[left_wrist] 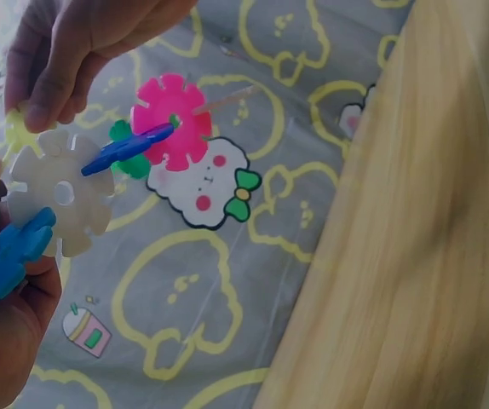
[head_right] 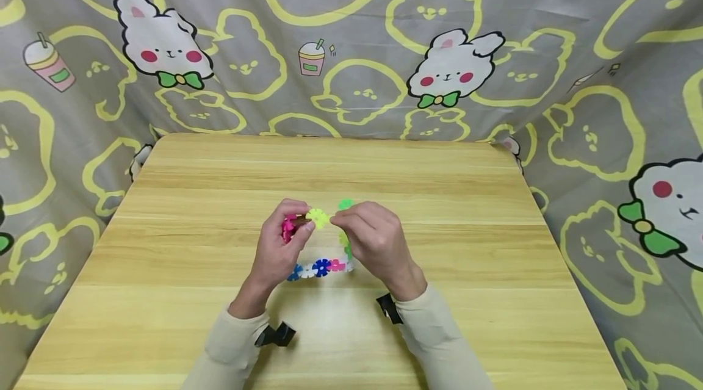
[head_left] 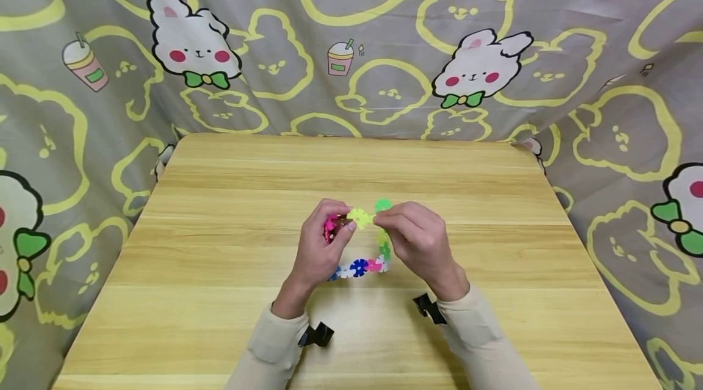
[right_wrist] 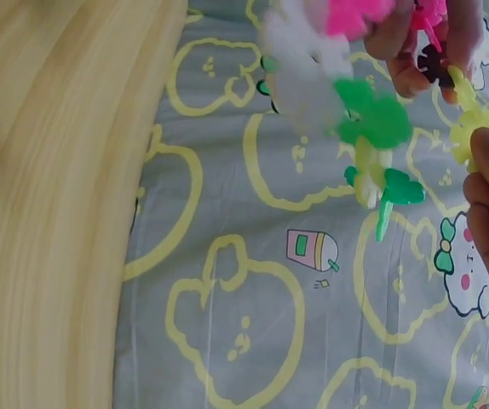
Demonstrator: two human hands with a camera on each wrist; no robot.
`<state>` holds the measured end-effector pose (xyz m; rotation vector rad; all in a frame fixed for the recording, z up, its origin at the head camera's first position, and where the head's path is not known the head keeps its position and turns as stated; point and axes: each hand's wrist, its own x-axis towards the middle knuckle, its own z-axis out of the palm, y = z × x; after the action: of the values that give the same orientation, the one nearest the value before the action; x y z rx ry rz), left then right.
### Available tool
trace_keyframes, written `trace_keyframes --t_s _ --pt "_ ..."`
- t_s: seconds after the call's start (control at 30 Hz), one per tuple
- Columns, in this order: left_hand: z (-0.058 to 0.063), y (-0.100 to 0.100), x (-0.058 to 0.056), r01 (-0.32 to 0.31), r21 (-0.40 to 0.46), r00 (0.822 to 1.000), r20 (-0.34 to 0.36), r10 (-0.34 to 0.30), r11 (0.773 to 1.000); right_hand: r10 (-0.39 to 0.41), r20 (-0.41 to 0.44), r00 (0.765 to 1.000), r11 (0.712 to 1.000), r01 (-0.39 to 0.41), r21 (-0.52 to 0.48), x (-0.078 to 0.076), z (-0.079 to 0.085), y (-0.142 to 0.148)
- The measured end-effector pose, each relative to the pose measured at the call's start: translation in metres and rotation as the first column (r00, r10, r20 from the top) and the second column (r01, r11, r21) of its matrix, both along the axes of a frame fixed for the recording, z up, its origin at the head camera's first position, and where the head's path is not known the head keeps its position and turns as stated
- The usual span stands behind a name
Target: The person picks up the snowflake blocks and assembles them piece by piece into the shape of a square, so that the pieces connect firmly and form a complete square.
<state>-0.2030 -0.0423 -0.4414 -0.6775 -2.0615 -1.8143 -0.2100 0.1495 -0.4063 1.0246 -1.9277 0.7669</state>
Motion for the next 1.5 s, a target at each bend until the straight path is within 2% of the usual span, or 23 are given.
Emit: trace_keyframes --t_s 0.27,0.67,0.83,0.97,1.03,1.13,1.17,1.2,1.27,1.33,1.4,1.43,1.5 --pt "-0.001 0.003 0.0 -0.004 0.019 1.0 0.021 0.004 1.0 -0.025 -0.024 0.999 0.999 0.025 -0.02 0.0 -0.003 -0.003" --pt "-0.002 0.001 -0.002 -0.026 -0.013 0.999 0.018 0.026 1.0 -0.001 -0.011 1.0 0.999 0.001 -0.037 -0.002 -0.008 -0.009" --pt "-0.003 -0.001 -0.003 -0.005 -0.006 1.0 -0.017 0.005 1.0 0.055 0.085 0.995 0.994 -0.046 -0.102 -0.005 -0.007 -0.004" --pt "-0.001 -0.001 -0.002 0.0 -0.014 1.0 -0.027 -0.001 1.0 0.062 0.216 0.975 0.976 -0.014 -0.218 -0.009 -0.01 0.004" --pt "0.0 -0.002 -0.002 -0.008 -0.011 1.0 -0.03 0.008 1.0 0.044 0.286 0.957 0.968 0.03 -0.25 -0.01 -0.013 0.008" --pt "0.001 -0.003 -0.002 -0.019 -0.012 0.999 -0.032 0.019 1.0 0.013 0.411 0.912 0.958 0.106 -0.266 -0.011 -0.016 0.011" --pt "0.002 -0.004 -0.002 -0.02 -0.013 0.999 -0.031 0.02 1.0 0.002 0.463 0.887 0.956 0.135 -0.262 -0.011 -0.017 0.011" --pt "0.002 -0.004 -0.002 -0.022 -0.013 0.999 -0.03 0.022 1.0 -0.012 0.525 0.851 0.955 0.166 -0.247 -0.011 -0.017 0.011" --pt "0.003 -0.004 -0.002 -0.027 -0.015 0.999 -0.031 0.026 1.0 -0.007 0.652 0.758 0.955 0.199 -0.222 -0.011 -0.016 0.011" --pt "0.003 -0.004 -0.002 -0.027 -0.013 0.999 -0.033 0.027 1.0 0.025 0.765 0.644 0.954 0.214 -0.211 -0.01 -0.015 0.011" --pt "0.004 -0.003 -0.002 -0.025 -0.012 0.999 -0.033 0.025 1.0 0.078 0.842 0.533 0.947 0.225 -0.23 -0.009 -0.014 0.011" --pt "0.004 -0.003 -0.002 -0.024 -0.012 0.999 -0.033 0.024 1.0 0.111 0.864 0.49 0.941 0.229 -0.251 -0.009 -0.013 0.011" --pt "0.004 -0.003 -0.002 -0.023 -0.011 0.999 -0.03 0.023 1.0 0.176 0.885 0.432 0.924 0.237 -0.3 -0.008 -0.011 0.012"
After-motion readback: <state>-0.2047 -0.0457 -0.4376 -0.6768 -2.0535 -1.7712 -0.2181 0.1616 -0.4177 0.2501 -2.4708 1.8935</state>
